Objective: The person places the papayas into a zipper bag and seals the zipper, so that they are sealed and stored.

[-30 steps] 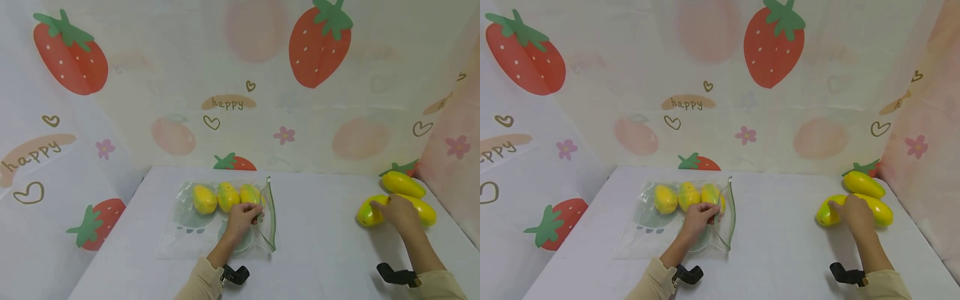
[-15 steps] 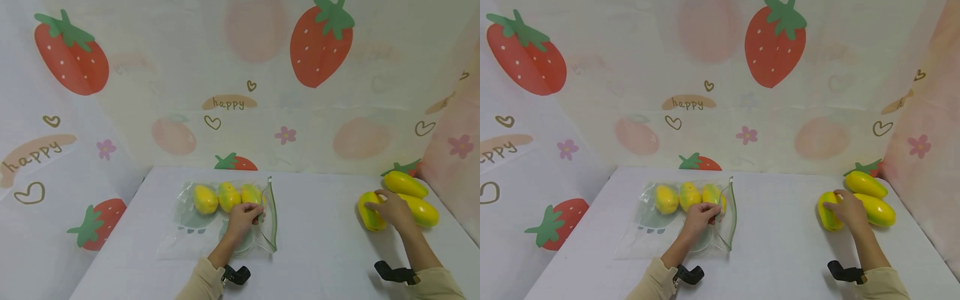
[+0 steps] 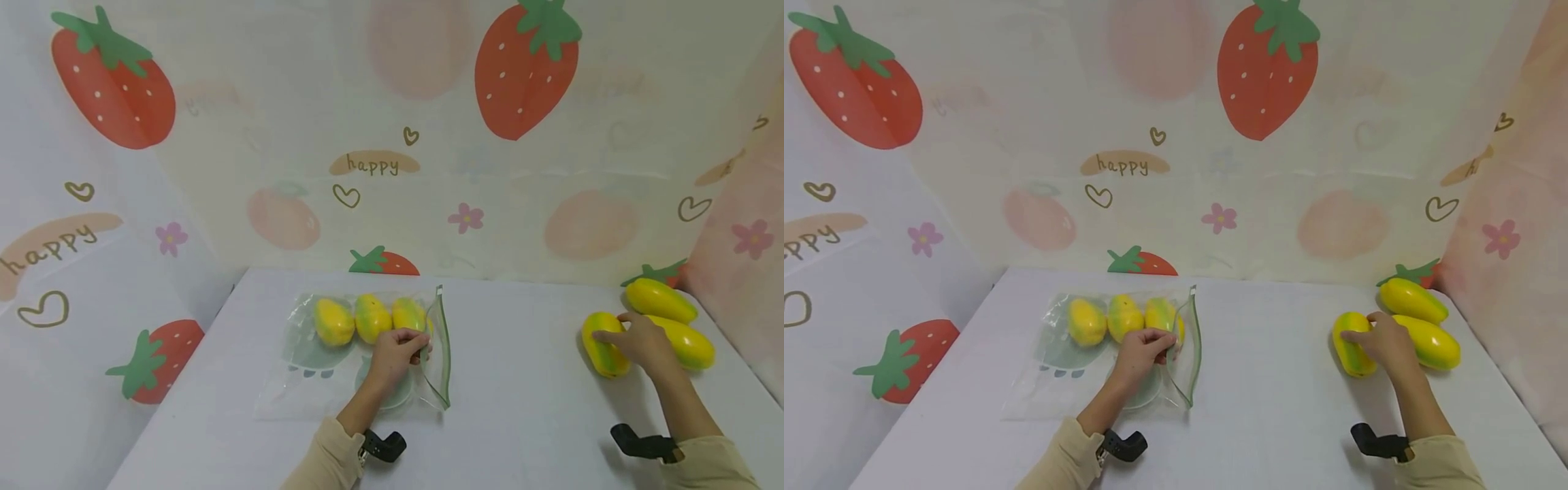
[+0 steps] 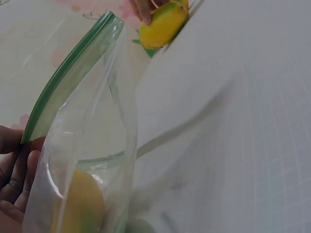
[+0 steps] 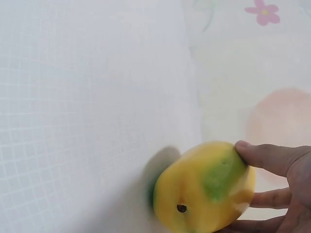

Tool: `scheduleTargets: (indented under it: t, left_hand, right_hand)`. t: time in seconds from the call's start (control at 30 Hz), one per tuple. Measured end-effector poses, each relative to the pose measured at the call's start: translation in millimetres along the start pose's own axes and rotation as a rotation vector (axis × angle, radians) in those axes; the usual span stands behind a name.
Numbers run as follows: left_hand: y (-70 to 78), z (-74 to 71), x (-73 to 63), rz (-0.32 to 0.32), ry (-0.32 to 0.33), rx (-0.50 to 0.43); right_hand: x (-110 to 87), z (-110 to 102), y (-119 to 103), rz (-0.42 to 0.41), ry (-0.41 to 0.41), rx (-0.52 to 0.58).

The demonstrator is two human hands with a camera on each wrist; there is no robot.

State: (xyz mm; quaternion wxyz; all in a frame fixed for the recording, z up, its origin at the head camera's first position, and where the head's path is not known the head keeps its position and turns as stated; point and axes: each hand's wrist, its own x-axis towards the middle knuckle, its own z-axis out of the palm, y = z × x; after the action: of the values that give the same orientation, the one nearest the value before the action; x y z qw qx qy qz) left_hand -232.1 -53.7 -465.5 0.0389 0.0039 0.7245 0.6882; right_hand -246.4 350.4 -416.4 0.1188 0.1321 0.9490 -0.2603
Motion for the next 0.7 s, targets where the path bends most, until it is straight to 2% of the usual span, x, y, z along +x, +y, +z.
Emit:
scheduleTargets:
  t: [0.43,0.47,0.53,0.67,0.7]
  left_hand:
    - [0.0,0.0,0.3,-0.023,0.000,0.018]
    - [4.9,-0.2,-2.5,-0.023,-0.003,0.017]
    - [5.1,-0.3,-2.6,-0.023,-0.003,0.015]
    - [4.4,-0.1,-1.7,-0.032,-0.003,0.017]
    - [-0.5,0.1,1.0,-0.031,-0.001,0.015]
  right_hand:
    - [-2.2,0.2,0.8,-0.007,0.009,-0.024]
    - [-2.2,0.3,1.1,-0.006,0.007,-0.024]
    - [-2.0,0.8,1.6,-0.004,0.005,-0.022]
    - [-1.3,1.9,3.4,-0.006,0.006,-0.018]
    - [-1.1,2.1,3.8,-0.008,0.007,-0.019]
